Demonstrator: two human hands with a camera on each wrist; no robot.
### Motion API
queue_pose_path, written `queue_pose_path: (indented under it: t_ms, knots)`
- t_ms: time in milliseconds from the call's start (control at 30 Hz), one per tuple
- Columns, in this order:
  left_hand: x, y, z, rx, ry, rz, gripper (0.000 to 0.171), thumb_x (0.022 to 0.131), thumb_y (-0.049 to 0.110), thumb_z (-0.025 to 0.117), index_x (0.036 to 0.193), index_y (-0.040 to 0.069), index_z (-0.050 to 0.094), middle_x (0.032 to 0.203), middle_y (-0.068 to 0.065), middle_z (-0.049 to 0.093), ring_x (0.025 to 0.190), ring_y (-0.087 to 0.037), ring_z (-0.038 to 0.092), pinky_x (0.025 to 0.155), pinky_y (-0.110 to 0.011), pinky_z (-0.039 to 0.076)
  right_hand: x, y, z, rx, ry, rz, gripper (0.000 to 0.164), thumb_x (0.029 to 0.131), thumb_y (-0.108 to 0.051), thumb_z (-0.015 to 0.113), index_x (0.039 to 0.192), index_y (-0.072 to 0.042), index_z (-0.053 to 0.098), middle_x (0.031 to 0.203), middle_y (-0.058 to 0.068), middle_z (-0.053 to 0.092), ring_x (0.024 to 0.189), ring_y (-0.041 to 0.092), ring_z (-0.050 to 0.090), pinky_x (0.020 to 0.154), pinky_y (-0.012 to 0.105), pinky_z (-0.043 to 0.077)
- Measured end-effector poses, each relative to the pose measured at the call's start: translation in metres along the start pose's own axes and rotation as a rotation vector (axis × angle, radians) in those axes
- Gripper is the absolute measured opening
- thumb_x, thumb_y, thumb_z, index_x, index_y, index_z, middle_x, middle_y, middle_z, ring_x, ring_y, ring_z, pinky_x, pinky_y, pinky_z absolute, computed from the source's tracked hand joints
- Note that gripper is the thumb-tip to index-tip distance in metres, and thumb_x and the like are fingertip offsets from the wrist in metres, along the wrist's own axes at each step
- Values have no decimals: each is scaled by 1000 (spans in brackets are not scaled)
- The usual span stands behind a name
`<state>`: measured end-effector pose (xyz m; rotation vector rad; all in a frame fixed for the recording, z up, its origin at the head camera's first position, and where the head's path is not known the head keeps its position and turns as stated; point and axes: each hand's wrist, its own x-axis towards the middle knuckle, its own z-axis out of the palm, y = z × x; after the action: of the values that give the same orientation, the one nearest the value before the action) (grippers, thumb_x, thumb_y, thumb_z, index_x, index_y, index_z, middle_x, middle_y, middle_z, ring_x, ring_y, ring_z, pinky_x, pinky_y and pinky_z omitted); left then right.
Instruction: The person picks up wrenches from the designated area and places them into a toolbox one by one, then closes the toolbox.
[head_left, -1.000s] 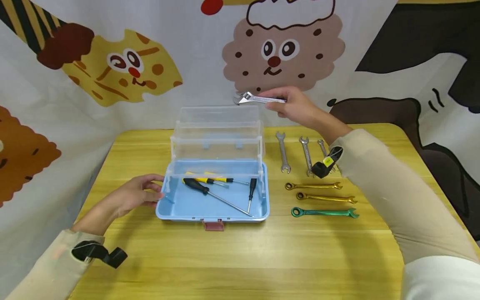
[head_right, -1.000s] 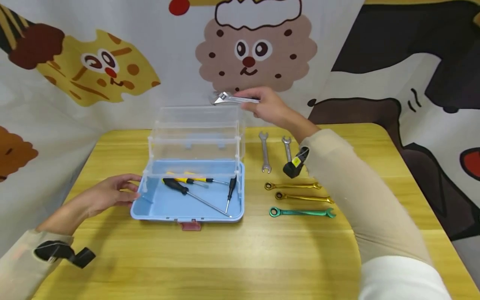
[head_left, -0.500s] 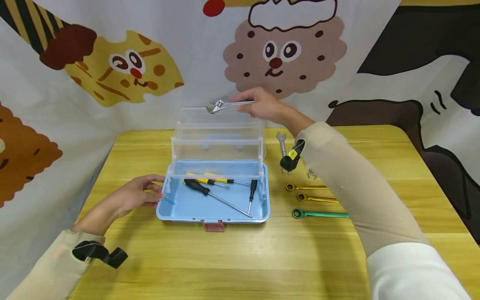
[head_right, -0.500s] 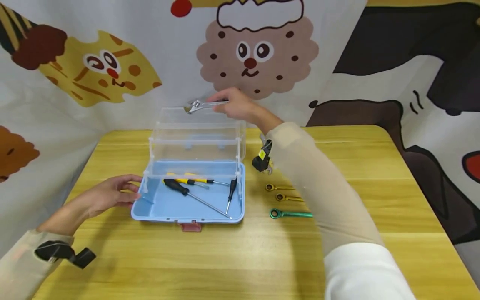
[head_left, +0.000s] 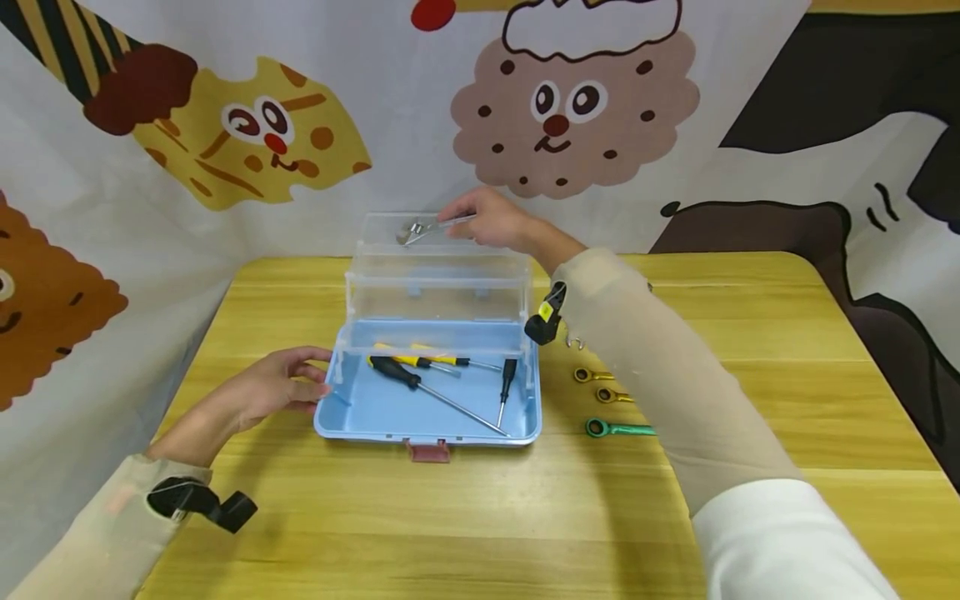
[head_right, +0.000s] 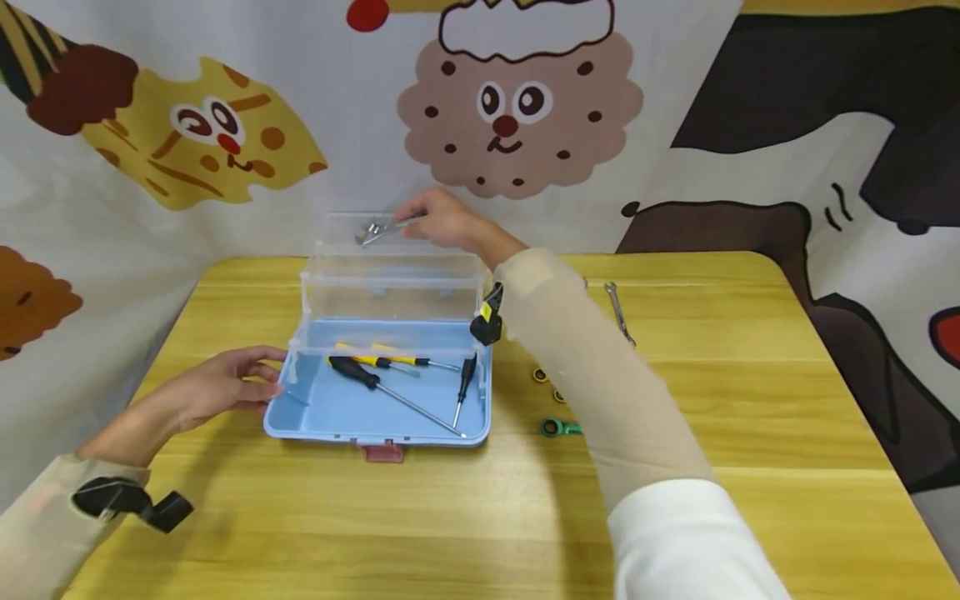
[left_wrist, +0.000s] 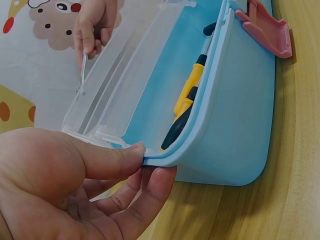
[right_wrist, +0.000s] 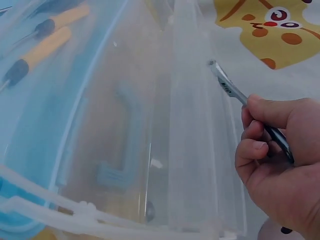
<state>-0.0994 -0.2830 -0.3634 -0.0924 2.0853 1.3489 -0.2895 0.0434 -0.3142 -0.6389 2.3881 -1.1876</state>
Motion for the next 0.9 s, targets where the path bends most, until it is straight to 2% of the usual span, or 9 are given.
queue_pose_path:
  t_ms: [267, 400, 600, 900]
  knots:
    - [0, 0, 1, -1, 7, -2, 57, 101, 0, 60, 150, -10, 33, 115, -18, 54, 92, -22, 63, 80, -32, 59, 4, 2, 4, -143, 4, -27, 30, 100, -10, 65, 130, -6, 68, 139, 10, 62, 127, 23, 55, 106, 34, 46]
    - [0, -1, 1, -5, 6, 0, 58, 101, 0, 59, 150, -10, 32, 115, -18, 54, 92, -22, 64, 80, -31, 59, 3, 4, 4, -201, 0, -30, 31, 101, -9, 64, 131, -4, 67, 138, 12, 62, 126, 25, 56, 107, 35, 45]
    - [1, -1, 1, 2, 9, -6, 57, 101, 0, 60, 150, -10, 32, 114, -18, 54, 91, -22, 64, 80, -32, 59, 2, 7, 6, -232, -32, -19, 31, 104, -7, 57, 132, 1, 64, 136, 16, 63, 127, 27, 57, 107, 35, 45]
    - [1, -1, 0, -5, 0, -2, 58, 101, 1, 60, 150, -10, 31, 113, -17, 54, 92, -21, 63, 82, -33, 59, -3, 0, 8, -261, -31, -26, 31, 106, -9, 51, 132, 1, 65, 136, 15, 63, 129, 27, 55, 108, 37, 45]
